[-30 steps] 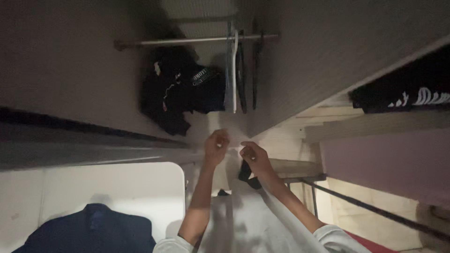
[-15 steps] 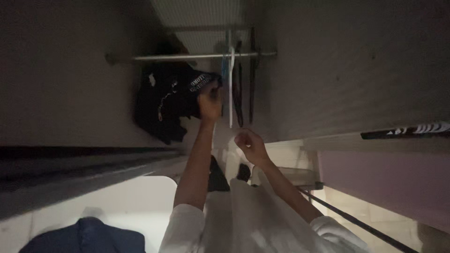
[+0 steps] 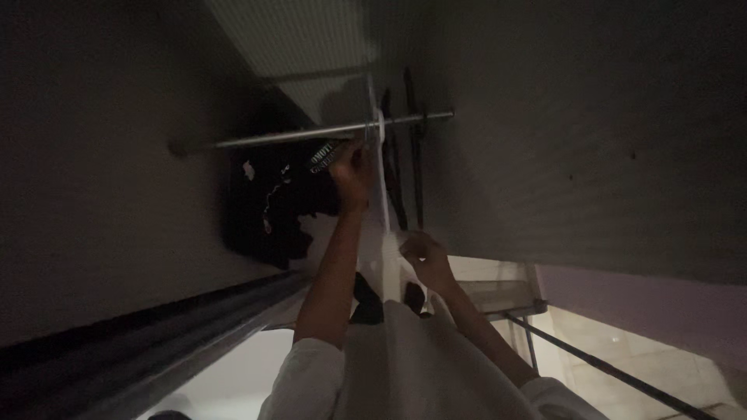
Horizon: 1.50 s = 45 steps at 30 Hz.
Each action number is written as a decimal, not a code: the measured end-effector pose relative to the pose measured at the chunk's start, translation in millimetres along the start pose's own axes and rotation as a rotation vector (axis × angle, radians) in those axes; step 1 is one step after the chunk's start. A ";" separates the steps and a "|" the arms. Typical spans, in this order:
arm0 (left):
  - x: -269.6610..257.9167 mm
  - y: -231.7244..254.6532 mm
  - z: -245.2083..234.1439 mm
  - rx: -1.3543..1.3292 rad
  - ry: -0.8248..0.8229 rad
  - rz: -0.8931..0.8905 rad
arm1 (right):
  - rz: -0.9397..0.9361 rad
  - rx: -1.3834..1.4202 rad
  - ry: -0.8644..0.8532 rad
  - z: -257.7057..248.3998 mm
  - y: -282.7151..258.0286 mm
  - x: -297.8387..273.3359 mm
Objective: The person lays a navy blazer on a table, smooths the fabric, and places the blazer onto a plastic clothes hanger.
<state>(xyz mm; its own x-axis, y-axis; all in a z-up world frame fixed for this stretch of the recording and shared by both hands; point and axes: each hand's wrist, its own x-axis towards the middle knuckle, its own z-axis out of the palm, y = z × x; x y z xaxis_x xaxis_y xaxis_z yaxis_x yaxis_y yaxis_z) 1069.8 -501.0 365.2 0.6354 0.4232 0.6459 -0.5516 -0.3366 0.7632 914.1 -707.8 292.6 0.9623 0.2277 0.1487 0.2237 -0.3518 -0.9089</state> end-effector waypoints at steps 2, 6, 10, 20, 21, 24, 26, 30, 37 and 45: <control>1.1 -4.7 1.1 -0.052 0.007 0.011 | -0.009 -0.004 -0.001 -2.5 6.6 2.2; 4.7 -4.4 -0.5 -0.033 -0.024 -0.048 | 0.081 -0.034 -0.011 -3.0 11.8 4.0; 10.1 4.8 -3.8 0.063 -0.036 0.051 | -0.052 -0.012 0.047 -0.4 17.9 2.8; 5.5 36.2 -21.4 0.081 0.026 0.185 | 0.039 0.075 0.006 0.0 12.2 -6.2; 5.6 37.6 -22.1 0.083 0.026 0.157 | 0.039 0.084 -0.011 -0.7 12.5 -6.5; 2.9 40.0 -23.5 0.080 0.049 0.101 | 0.055 0.002 -0.023 -3.8 14.3 -9.1; 3.0 40.6 -24.2 0.074 0.072 0.073 | 0.066 0.011 -0.035 -6.0 15.4 -8.4; 5.0 45.7 -27.8 0.045 0.042 0.127 | 0.053 0.036 -0.035 -10.5 12.1 -9.8; 1.6 60.0 -25.4 -0.051 0.078 0.104 | 0.097 0.034 -0.055 -14.7 11.5 -15.9; -5.7 33.6 -27.3 0.194 0.157 0.263 | -0.031 0.016 -0.089 -22.1 44.1 -18.0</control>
<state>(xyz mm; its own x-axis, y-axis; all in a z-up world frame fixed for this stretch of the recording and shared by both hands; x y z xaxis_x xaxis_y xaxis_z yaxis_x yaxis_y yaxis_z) 1032.9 -491.7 386.7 0.3867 0.4200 0.8210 -0.5626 -0.5980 0.5709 910.1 -747.5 258.4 0.9372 0.3186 0.1417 0.2497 -0.3295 -0.9105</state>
